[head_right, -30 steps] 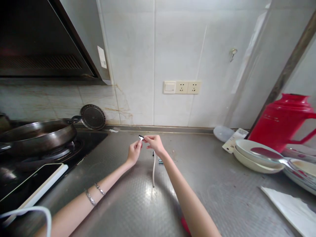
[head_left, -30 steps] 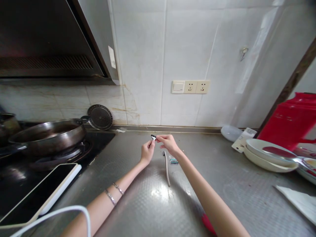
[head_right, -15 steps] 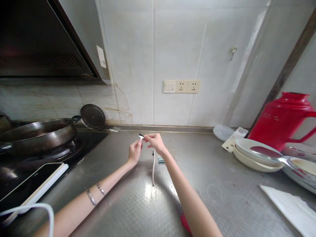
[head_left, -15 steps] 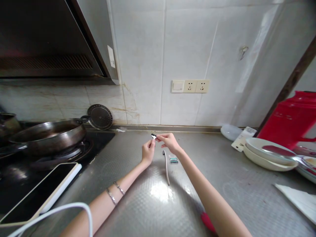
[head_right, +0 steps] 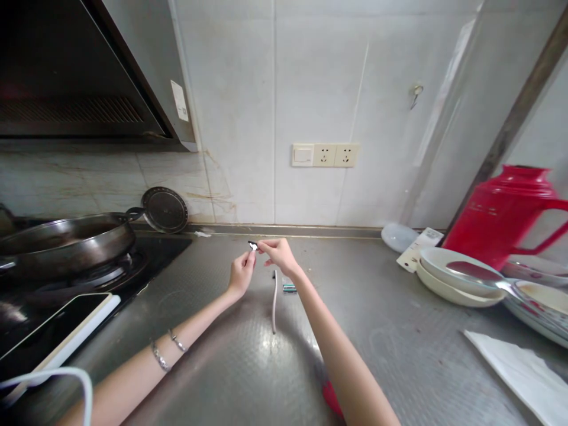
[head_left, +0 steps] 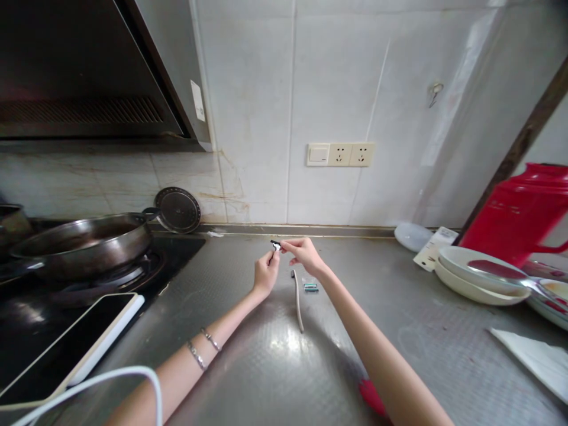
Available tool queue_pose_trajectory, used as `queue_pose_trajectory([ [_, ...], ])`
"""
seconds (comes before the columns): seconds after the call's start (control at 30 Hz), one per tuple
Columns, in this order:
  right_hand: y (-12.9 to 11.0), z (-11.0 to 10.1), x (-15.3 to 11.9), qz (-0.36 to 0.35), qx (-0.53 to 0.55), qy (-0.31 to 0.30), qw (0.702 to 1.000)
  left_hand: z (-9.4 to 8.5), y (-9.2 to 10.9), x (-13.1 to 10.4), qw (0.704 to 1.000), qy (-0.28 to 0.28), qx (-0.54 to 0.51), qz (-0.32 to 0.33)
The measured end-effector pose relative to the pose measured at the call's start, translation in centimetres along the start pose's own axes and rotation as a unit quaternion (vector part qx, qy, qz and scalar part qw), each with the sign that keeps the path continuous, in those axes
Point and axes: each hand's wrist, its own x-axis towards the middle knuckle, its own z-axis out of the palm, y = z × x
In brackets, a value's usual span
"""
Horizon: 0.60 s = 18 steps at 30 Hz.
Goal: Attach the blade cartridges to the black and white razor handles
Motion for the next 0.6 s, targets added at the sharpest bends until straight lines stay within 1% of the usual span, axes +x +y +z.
queue_pose_trajectory([
  [0.3, -0.3, 0.0, -0.1, -0.008, -0.005, 0.010, 1.000, -0.2, 0.2, 0.3, 1.000, -0.010, 0.002, 0.002],
  [0.47, 0.0, -0.3, 0.2, 0.015, 0.004, 0.029, 0.999, -0.4, 0.1, 0.4, 0.999, -0.027, -0.015, -0.016],
  [0.53, 0.5, -0.5, 0.4, 0.025, -0.011, 0.040, 0.999, -0.5, 0.1, 0.5, 0.999, -0.028, -0.034, -0.019],
  [0.6, 1.3, -0.7, 0.6, 0.026, -0.056, 0.049, 0.997, -0.5, 0.1, 0.6, 0.998, -0.025, -0.053, -0.025],
])
